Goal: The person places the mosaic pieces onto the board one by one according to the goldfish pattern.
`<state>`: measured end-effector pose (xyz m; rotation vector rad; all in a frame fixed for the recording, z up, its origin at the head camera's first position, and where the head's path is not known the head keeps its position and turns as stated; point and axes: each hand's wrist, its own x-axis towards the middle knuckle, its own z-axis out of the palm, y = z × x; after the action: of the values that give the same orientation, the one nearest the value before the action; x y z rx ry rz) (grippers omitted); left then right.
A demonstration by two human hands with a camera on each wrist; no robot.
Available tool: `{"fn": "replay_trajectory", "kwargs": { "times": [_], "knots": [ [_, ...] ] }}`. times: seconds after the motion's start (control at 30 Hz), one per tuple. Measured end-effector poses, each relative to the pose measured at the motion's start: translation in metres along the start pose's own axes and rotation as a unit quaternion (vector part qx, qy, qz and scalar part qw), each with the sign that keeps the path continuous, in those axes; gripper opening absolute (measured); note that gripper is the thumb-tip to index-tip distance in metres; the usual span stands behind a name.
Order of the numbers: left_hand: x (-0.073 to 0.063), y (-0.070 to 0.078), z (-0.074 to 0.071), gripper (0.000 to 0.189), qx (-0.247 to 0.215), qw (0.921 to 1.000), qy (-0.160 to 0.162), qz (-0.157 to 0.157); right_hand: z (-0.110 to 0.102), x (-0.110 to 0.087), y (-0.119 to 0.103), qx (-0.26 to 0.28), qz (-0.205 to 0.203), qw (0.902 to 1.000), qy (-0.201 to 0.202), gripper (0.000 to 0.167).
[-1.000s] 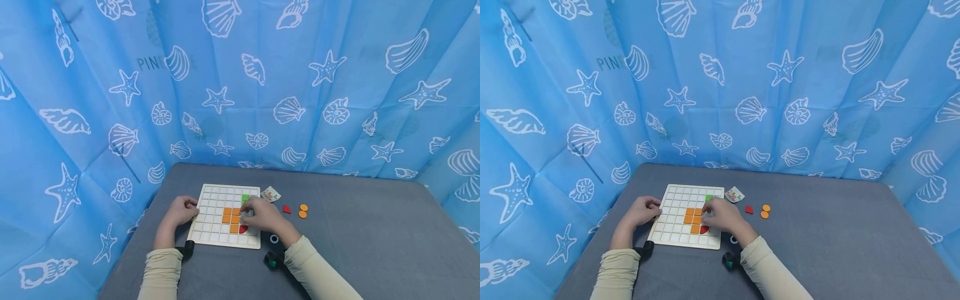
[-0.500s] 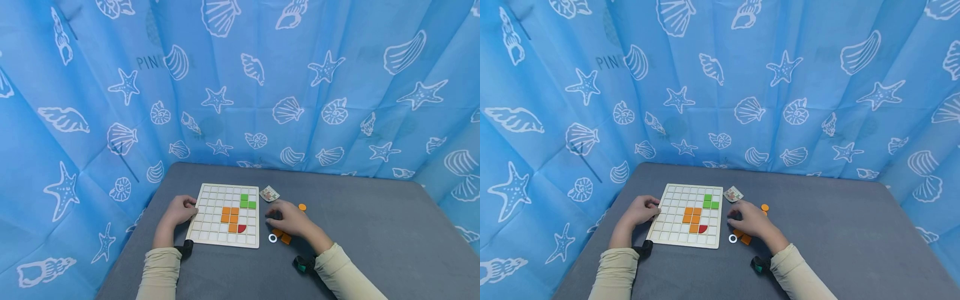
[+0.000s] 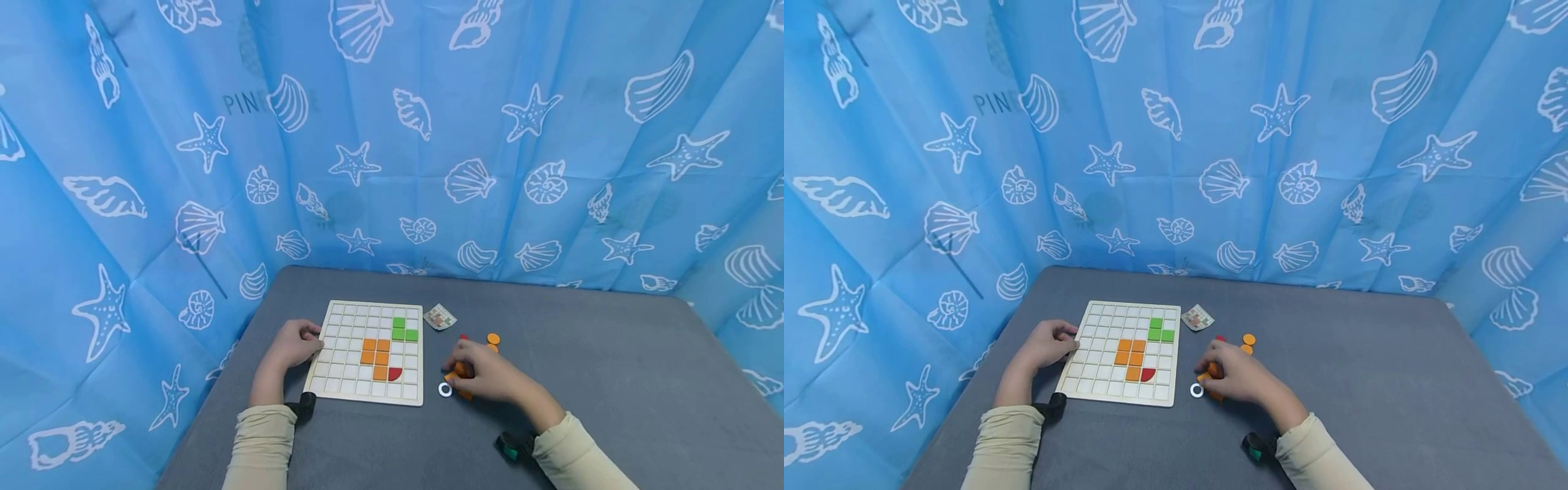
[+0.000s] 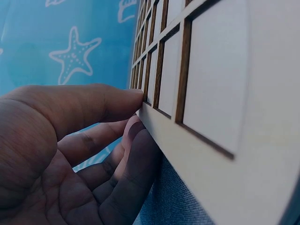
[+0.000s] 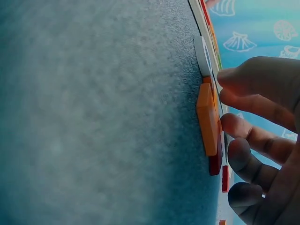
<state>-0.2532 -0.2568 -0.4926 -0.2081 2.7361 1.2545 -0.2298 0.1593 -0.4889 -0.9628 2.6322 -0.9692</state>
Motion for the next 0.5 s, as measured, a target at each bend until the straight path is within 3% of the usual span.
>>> {"fn": "replay_trajectory", "kwargs": {
  "times": [0.5],
  "knots": [
    [-0.0028, 0.0006, -0.0008, 0.034, -0.01, 0.9999, -0.001, 0.008, -0.0003, -0.0044, 0.0017, 0.008, 0.035, 0.9991, -0.021, 0.019]
  ]
}}
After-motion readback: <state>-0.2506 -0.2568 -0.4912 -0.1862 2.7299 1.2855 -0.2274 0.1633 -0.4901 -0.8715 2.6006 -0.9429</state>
